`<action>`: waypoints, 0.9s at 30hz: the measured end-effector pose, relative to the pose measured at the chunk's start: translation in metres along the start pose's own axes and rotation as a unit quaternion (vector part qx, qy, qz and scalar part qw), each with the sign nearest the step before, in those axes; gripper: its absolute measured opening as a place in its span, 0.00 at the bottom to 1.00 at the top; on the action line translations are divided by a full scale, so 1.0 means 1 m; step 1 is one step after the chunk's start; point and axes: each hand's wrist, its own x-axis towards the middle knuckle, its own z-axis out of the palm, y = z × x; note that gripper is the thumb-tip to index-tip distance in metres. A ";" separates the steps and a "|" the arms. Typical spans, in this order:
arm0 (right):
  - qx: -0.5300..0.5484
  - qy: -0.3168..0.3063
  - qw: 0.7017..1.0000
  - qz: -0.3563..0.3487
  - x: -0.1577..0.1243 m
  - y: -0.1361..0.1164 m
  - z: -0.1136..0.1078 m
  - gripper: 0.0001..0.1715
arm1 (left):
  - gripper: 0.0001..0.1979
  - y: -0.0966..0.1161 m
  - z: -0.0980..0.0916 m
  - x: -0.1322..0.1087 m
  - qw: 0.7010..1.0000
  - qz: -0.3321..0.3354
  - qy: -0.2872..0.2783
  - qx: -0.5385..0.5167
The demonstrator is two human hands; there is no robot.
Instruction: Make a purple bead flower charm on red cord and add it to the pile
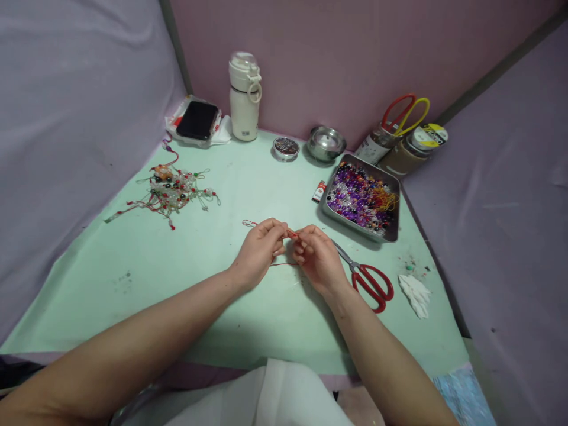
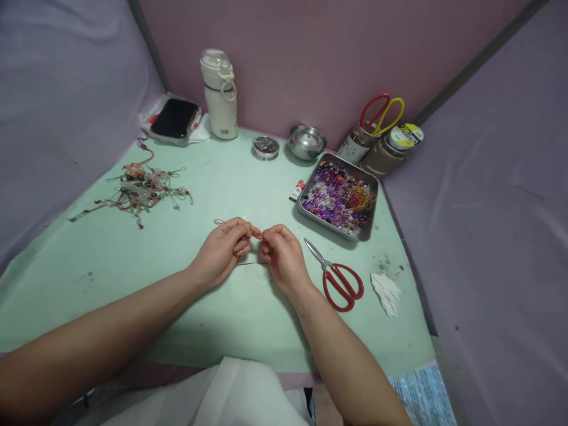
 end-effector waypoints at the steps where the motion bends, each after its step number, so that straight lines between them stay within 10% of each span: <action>1: -0.001 0.001 1.000 0.002 0.000 0.000 0.000 0.11 | 0.09 0.001 0.000 0.000 1.000 -0.001 -0.001 -0.004; 14: -0.034 -0.028 0.998 -0.037 0.000 -0.002 -0.006 0.07 | 0.16 0.008 -0.002 -0.005 0.982 0.062 -0.035 0.174; 27: -0.330 -0.024 0.940 -0.085 -0.002 -0.016 -0.018 0.11 | 0.20 0.003 -0.006 -0.004 0.959 0.087 -0.053 0.263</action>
